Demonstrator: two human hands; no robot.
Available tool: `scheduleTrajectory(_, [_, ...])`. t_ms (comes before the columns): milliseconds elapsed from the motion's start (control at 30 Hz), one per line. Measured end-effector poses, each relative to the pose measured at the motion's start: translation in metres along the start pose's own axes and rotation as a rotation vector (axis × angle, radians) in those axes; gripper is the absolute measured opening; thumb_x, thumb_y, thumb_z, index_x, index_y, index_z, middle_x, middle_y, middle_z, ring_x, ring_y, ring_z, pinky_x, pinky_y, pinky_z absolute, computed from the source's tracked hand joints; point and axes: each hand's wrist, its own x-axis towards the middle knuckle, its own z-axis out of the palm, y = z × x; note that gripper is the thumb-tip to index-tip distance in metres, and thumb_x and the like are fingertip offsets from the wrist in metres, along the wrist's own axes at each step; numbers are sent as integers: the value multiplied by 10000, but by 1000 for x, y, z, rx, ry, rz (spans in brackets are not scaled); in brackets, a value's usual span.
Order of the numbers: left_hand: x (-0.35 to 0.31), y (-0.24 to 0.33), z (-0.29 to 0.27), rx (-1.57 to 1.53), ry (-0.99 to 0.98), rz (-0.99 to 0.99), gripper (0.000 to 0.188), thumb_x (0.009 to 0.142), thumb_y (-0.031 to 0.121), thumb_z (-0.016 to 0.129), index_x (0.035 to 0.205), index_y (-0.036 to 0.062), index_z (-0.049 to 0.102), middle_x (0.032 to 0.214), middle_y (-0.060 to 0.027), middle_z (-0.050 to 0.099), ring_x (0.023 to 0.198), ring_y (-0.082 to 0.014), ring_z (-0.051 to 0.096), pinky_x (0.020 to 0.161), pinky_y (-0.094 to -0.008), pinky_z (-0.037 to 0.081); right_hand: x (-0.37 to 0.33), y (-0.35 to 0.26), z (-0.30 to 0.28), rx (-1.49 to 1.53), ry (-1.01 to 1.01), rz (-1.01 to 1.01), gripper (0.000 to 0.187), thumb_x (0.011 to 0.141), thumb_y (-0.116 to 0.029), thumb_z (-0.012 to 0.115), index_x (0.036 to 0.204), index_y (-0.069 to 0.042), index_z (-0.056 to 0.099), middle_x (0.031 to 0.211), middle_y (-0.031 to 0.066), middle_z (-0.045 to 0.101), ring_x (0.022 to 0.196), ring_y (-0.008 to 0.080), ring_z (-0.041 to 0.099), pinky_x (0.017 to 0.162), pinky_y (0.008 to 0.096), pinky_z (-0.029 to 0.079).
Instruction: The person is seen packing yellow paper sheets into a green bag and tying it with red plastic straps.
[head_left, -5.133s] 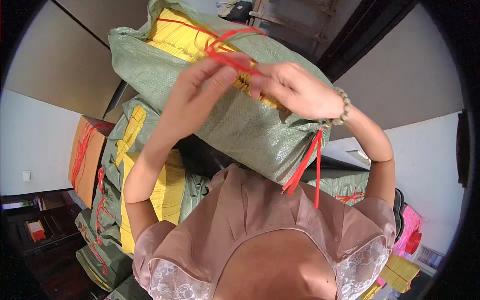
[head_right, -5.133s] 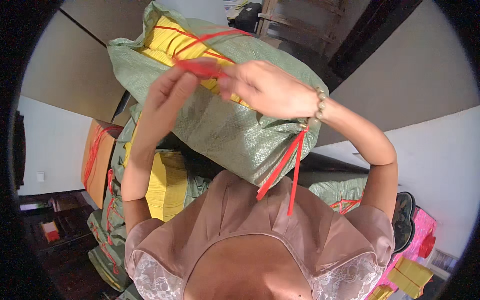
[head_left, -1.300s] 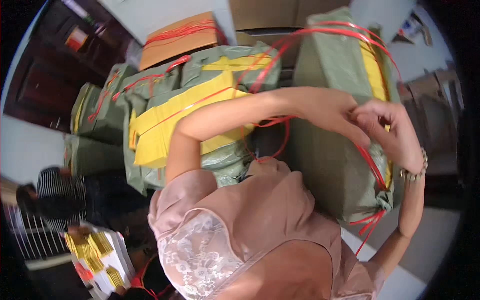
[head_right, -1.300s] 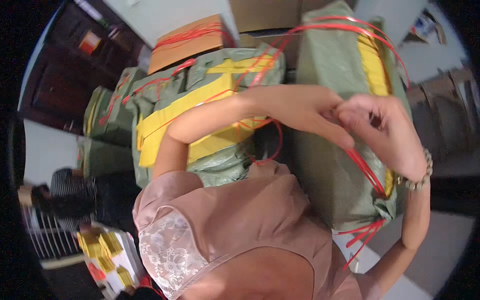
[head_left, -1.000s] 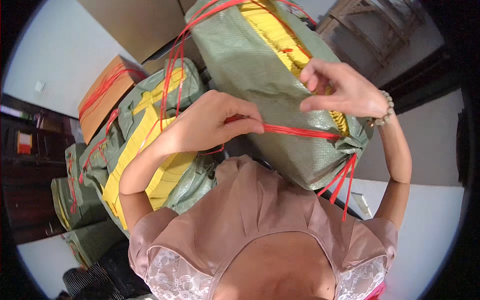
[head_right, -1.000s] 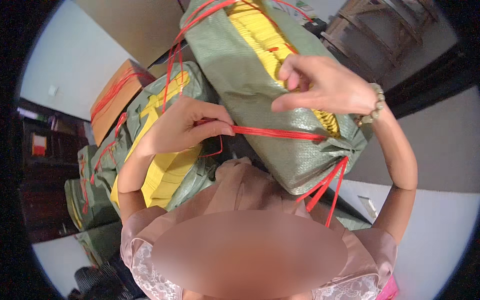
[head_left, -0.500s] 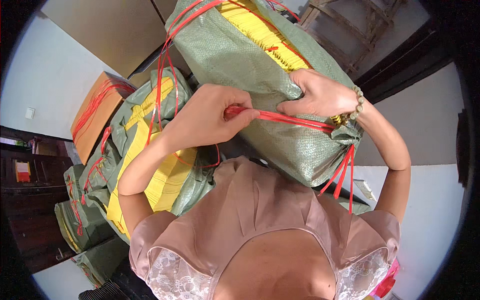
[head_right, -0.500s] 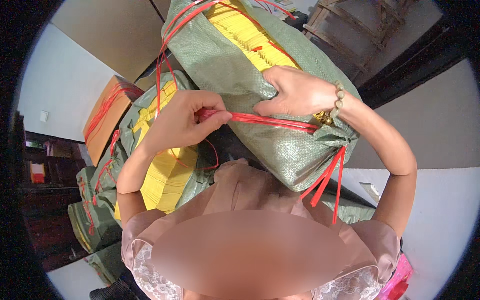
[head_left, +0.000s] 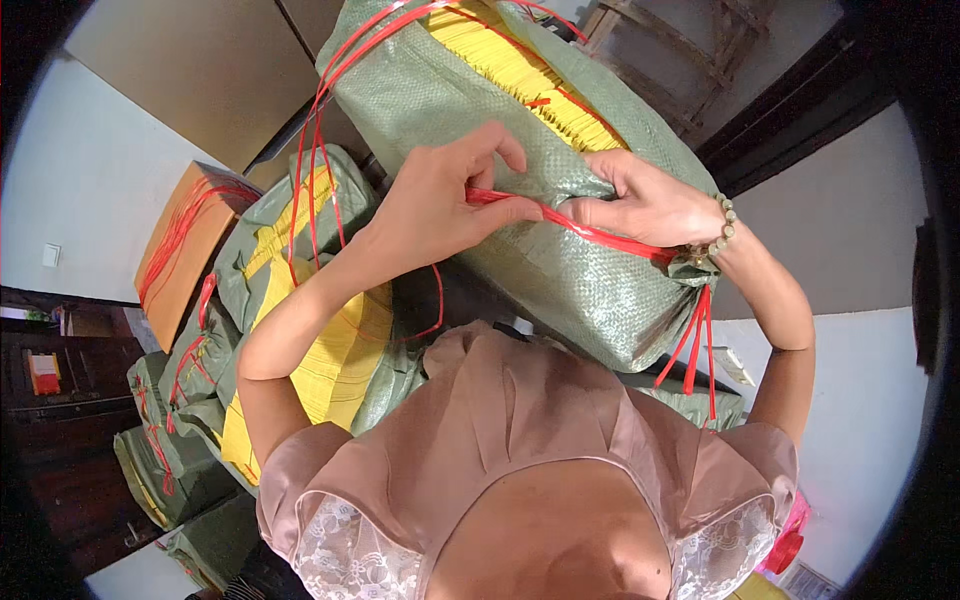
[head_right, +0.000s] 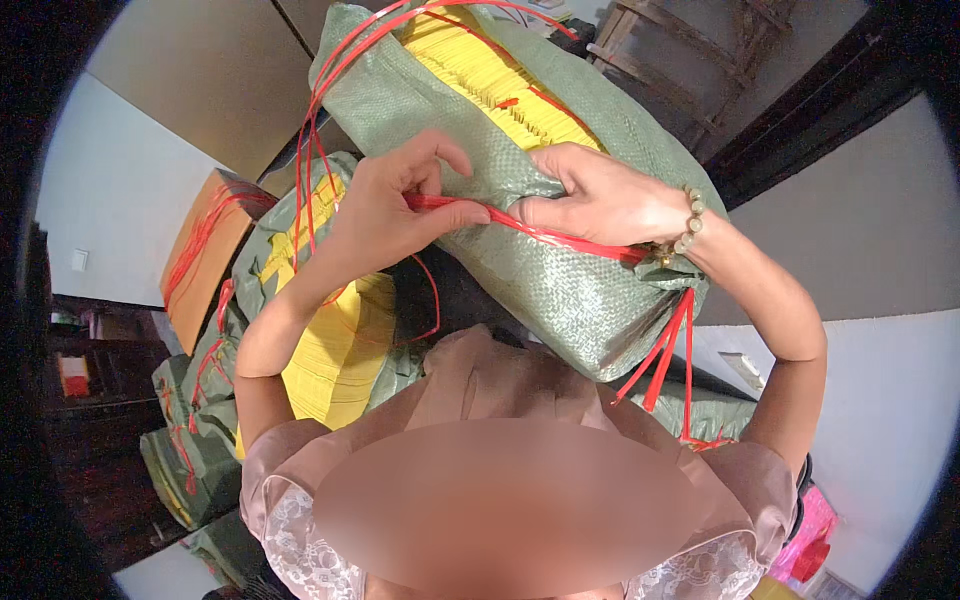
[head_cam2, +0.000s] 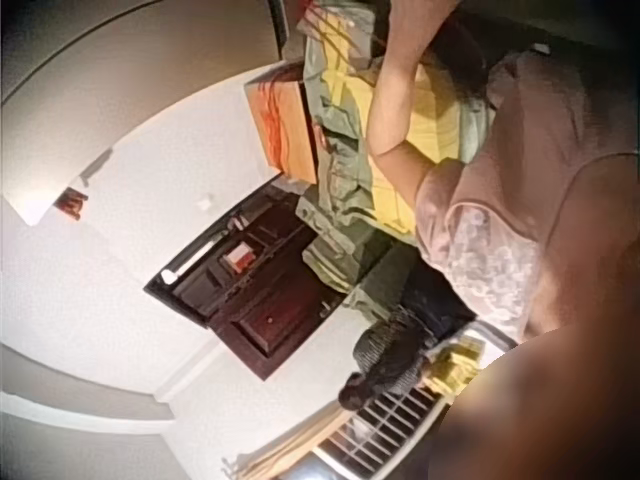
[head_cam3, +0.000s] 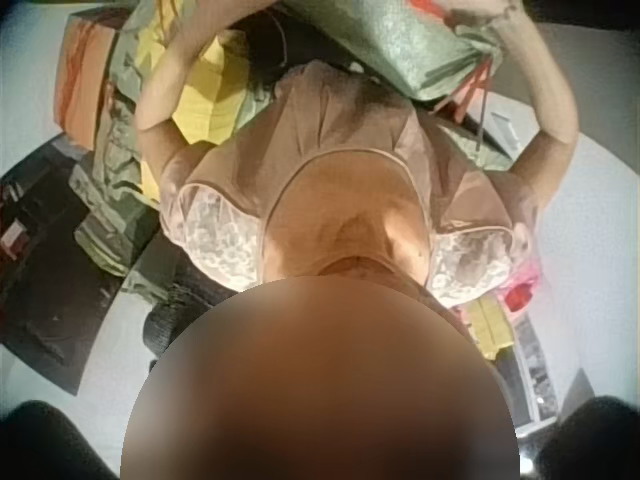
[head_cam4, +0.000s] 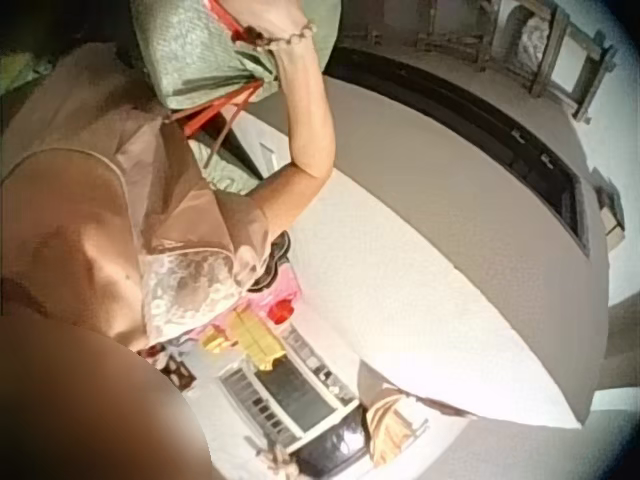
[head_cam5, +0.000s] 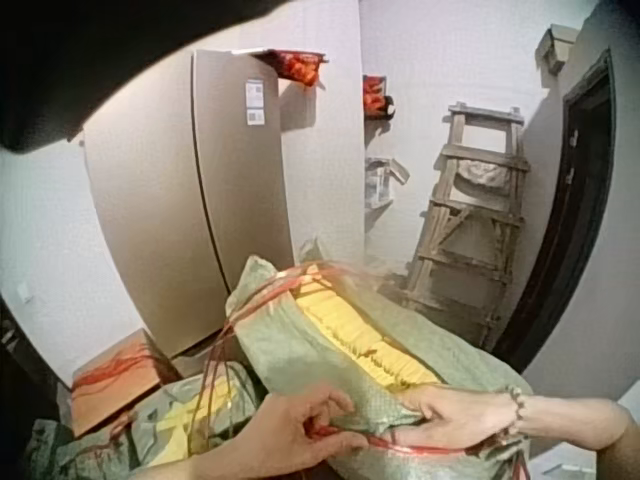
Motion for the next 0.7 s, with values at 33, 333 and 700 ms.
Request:
scheduleTrajectory(33, [0,-2,-1,-1,-21,8,242,750,164,794,818,62,586,531,3,389,494,-96,370,478,-267,308,-1,-4,0,-1,1,-1,324,891,-280,621,912,40,580,658,13,516,594,58,433,516,291,388])
scheduleTrajectory(333, [-2,-24,-1,-34,-177,384,219,816,132,706,1033,167,705,736,-51,663,606,-233,626,550,-314,478,-8,-30,-1,226,-55,291,271,953,-268,603,1005,-1,611,779,-92,511,726,5,414,624,210,376])
scheduleTrajectory(700, [-10,-21,-1,35,-195,438,264,807,111,700,1058,190,715,731,-24,671,604,-202,635,527,-298,481,-8,-43,3,-42,4,419,431,957,-448,551,840,-34,527,721,-60,364,685,58,354,587,254,342])
